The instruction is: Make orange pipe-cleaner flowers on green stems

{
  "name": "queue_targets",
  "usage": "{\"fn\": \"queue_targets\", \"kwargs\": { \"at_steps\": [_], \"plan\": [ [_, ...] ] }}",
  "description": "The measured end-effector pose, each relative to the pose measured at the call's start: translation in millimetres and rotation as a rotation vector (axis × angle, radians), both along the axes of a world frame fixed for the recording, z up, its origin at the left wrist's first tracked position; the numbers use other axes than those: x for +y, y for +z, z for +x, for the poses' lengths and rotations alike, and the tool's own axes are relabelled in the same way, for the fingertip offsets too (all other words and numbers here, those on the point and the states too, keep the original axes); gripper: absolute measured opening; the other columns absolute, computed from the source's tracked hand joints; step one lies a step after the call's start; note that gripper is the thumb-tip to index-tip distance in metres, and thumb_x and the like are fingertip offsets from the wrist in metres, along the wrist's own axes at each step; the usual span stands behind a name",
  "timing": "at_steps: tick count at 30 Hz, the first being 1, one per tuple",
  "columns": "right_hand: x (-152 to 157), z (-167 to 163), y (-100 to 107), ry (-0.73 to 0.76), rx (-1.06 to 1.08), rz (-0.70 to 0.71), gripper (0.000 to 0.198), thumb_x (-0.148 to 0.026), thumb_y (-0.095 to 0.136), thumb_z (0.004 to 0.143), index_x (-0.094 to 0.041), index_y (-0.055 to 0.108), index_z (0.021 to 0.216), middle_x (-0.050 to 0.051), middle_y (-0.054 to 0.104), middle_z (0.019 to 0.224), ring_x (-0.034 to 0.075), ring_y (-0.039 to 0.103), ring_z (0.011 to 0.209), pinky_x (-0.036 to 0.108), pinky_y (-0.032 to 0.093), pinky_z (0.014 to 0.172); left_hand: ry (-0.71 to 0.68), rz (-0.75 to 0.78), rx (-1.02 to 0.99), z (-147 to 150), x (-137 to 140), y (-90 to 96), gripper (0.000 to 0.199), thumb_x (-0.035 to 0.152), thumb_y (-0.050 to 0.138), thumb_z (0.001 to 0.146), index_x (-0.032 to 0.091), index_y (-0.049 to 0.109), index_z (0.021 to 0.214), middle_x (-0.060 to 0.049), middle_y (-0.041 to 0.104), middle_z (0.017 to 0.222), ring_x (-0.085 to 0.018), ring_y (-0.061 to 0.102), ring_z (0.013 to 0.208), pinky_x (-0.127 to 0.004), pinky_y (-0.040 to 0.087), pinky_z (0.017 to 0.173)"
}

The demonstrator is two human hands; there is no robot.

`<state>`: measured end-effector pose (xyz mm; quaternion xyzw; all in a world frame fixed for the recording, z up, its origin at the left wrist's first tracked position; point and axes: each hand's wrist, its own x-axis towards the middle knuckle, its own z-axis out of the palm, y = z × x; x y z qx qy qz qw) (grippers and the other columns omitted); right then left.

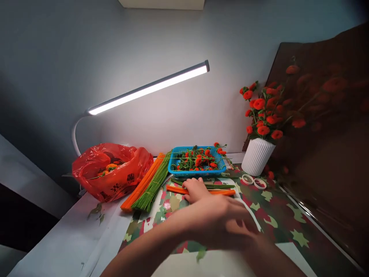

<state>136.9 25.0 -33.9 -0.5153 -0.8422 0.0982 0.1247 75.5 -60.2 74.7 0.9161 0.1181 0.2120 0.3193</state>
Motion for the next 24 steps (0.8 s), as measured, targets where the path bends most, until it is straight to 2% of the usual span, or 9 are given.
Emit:
{"fn": "queue_targets", "kwargs": {
  "at_steps": [2, 5, 7, 10, 13, 17, 18, 21, 24],
  "plan": [
    [4, -6, 0, 0.039, -0.027, -0.025, 0.031, -0.032, 0.056, 0.093, -0.016, 0.056, 0.12, 0.009, 0.059, 0.121, 0.021, 0.062, 0.101, 0.042, 0.053, 0.086, -0.066, 0.009, 0.026, 5, -5, -2.3, 0.013, 0.03, 0.058, 0.087, 0.026, 0.068, 0.094, -0.004, 0.073, 0.092, -0.02, 0.069, 0.088, -0.026, 0.053, 0.081],
    [7, -7, 2, 0.065, -0.034, -0.036, 0.018, -0.016, 0.068, 0.078, -0.011, 0.065, 0.096, 0.009, 0.068, 0.092, 0.025, 0.064, 0.088, 0.048, 0.046, 0.088, -0.109, 0.053, -0.021, 4, -2, -8.7, 0.014, 0.032, 0.061, 0.085, 0.021, 0.069, 0.091, -0.008, 0.074, 0.089, -0.022, 0.07, 0.083, -0.026, 0.053, 0.076],
    [10, -1, 7, 0.052, 0.008, -0.027, 0.013, -0.007, 0.067, 0.067, -0.012, 0.065, 0.079, 0.009, 0.067, 0.076, 0.027, 0.063, 0.081, 0.049, 0.042, 0.087, -0.046, 0.041, -0.031, 0, 5, -11.7, 0.01, 0.029, 0.065, 0.082, 0.022, 0.069, 0.089, -0.006, 0.074, 0.084, -0.021, 0.07, 0.078, -0.026, 0.053, 0.067],
    [16, 16, 23, 0.032, 0.124, 0.007, 0.015, -0.005, 0.059, 0.066, -0.016, 0.062, 0.075, 0.006, 0.067, 0.078, 0.024, 0.061, 0.079, 0.043, 0.04, 0.084, 0.061, 0.029, -0.048, -13, 18, -9.9, 0.011, 0.021, 0.063, 0.082, 0.02, 0.068, 0.091, -0.006, 0.073, 0.082, -0.02, 0.068, 0.072, -0.027, 0.051, 0.062],
    [21, 41, 47, 0.049, 0.268, 0.007, 0.012, -0.01, 0.053, 0.073, -0.019, 0.06, 0.077, 0.002, 0.065, 0.076, 0.018, 0.058, 0.072, 0.029, 0.043, 0.069, 0.322, 0.079, -0.232, -30, 37, -5.7, 0.011, 0.015, 0.063, 0.08, 0.021, 0.067, 0.089, -0.004, 0.071, 0.088, -0.019, 0.066, 0.082, -0.028, 0.051, 0.076],
    [18, 67, 71, 0.012, 0.69, 0.042, 0.016, -0.014, 0.046, 0.078, -0.019, 0.059, 0.087, 0.0, 0.061, 0.081, 0.015, 0.057, 0.075, 0.026, 0.043, 0.068, 0.992, 0.101, -0.976, -46, 73, -11.2, 0.02, 0.021, 0.066, 0.08, 0.025, 0.06, 0.098, -0.003, 0.062, 0.106, -0.017, 0.059, 0.101, -0.027, 0.049, 0.083],
    [16, 69, 74, 0.023, 0.764, 0.019, 0.016, -0.016, 0.046, 0.079, -0.019, 0.059, 0.087, -0.001, 0.058, 0.078, 0.015, 0.055, 0.072, 0.025, 0.043, 0.066, 1.063, 0.024, -1.053, -48, 81, -14.0, 0.028, 0.024, 0.069, 0.077, 0.026, 0.059, 0.103, -0.003, 0.061, 0.106, -0.017, 0.059, 0.099, -0.026, 0.05, 0.081],
    [10, 71, 77, 0.087, 0.868, -0.055, 0.018, -0.017, 0.043, 0.08, -0.019, 0.06, 0.084, -0.002, 0.053, 0.071, 0.013, 0.05, 0.067, 0.024, 0.039, 0.062, 0.836, -0.407, -0.834, -48, 95, -21.1, 0.035, 0.034, 0.073, 0.074, 0.021, 0.063, 0.105, -0.004, 0.068, 0.093, -0.019, 0.066, 0.086, -0.028, 0.055, 0.071],
    [7, 67, 76, 0.136, 0.875, -0.083, 0.021, -0.016, 0.04, 0.08, -0.019, 0.06, 0.082, -0.002, 0.052, 0.073, 0.013, 0.048, 0.068, 0.024, 0.038, 0.062, 0.679, -0.505, -0.735, -45, 93, -23.8, 0.029, 0.034, 0.074, 0.074, 0.018, 0.069, 0.097, -0.005, 0.072, 0.087, -0.019, 0.069, 0.079, -0.029, 0.057, 0.071]
  ]
}}
